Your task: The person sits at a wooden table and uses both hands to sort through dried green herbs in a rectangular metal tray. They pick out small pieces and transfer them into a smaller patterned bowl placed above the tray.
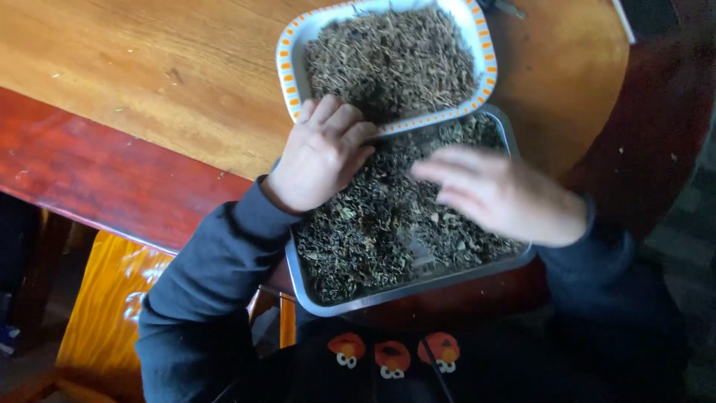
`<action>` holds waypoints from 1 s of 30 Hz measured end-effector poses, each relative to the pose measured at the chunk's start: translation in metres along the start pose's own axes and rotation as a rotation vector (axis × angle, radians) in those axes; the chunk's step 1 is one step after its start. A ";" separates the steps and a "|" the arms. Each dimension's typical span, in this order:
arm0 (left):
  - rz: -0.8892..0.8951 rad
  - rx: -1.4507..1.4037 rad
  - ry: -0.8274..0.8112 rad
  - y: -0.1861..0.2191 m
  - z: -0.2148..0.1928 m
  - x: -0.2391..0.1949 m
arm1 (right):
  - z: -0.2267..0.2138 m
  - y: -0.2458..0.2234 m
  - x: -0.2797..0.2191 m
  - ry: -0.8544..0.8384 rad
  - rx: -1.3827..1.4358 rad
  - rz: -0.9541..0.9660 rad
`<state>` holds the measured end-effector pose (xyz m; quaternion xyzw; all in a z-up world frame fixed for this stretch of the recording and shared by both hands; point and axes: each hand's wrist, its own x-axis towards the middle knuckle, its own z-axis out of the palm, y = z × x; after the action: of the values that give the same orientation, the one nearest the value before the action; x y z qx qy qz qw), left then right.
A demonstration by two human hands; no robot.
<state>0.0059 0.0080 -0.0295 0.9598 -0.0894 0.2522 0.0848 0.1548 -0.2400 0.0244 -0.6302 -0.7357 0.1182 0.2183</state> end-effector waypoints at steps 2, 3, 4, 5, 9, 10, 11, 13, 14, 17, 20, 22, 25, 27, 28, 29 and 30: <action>0.017 -0.013 0.004 0.003 -0.005 0.004 | -0.004 0.011 -0.005 0.034 0.011 0.065; 0.098 -0.082 0.016 0.006 -0.008 0.005 | -0.004 0.014 -0.008 0.064 -0.044 0.036; 0.179 -0.153 0.029 0.010 -0.012 0.006 | -0.004 0.017 -0.010 0.093 -0.100 0.006; 0.177 -0.153 0.029 0.016 -0.015 0.007 | -0.002 0.015 -0.009 0.092 -0.099 0.006; 0.345 -0.386 -0.290 0.033 -0.008 0.000 | 0.020 0.017 -0.013 -0.118 -0.149 -0.031; 0.385 -0.356 -0.370 0.035 -0.001 -0.004 | 0.029 0.020 -0.016 -0.229 -0.223 -0.025; 0.383 -0.352 -0.368 0.036 -0.010 0.000 | 0.030 0.019 -0.014 -0.229 -0.225 -0.029; 0.351 -0.391 -0.413 0.039 -0.028 0.008 | 0.032 0.016 -0.009 -0.464 -0.098 0.128; 0.351 -0.386 -0.410 0.038 -0.033 0.009 | 0.030 0.015 -0.009 -0.463 -0.103 0.125; 0.293 -0.399 -0.486 0.037 -0.039 0.013 | 0.018 0.009 -0.008 -0.513 -0.041 0.107; 0.286 -0.351 -0.458 0.033 -0.030 0.008 | 0.007 0.003 -0.007 -0.547 0.137 -0.003; 0.306 -0.370 -0.395 0.029 -0.018 0.003 | 0.009 0.006 -0.008 -0.521 0.131 -0.009; 0.306 -0.363 -0.359 0.030 -0.019 0.002 | 0.018 0.004 -0.002 -0.377 0.041 -0.031; 0.306 -0.353 -0.359 0.032 -0.025 0.005 | 0.023 0.002 -0.002 -0.402 -0.023 -0.049; 0.311 -0.343 -0.355 0.033 -0.028 0.007 | 0.025 0.001 -0.003 -0.426 -0.091 -0.062; 0.311 -0.345 -0.359 0.035 -0.031 0.007 | 0.032 0.008 -0.009 -0.424 -0.088 -0.060; 0.326 -0.357 -0.378 0.037 -0.033 0.007 | 0.040 0.016 -0.016 -0.459 -0.144 -0.016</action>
<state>-0.0112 -0.0218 0.0067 0.9326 -0.2994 0.0598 0.1923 0.1518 -0.2483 -0.0205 -0.5950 -0.7774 0.2041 0.0008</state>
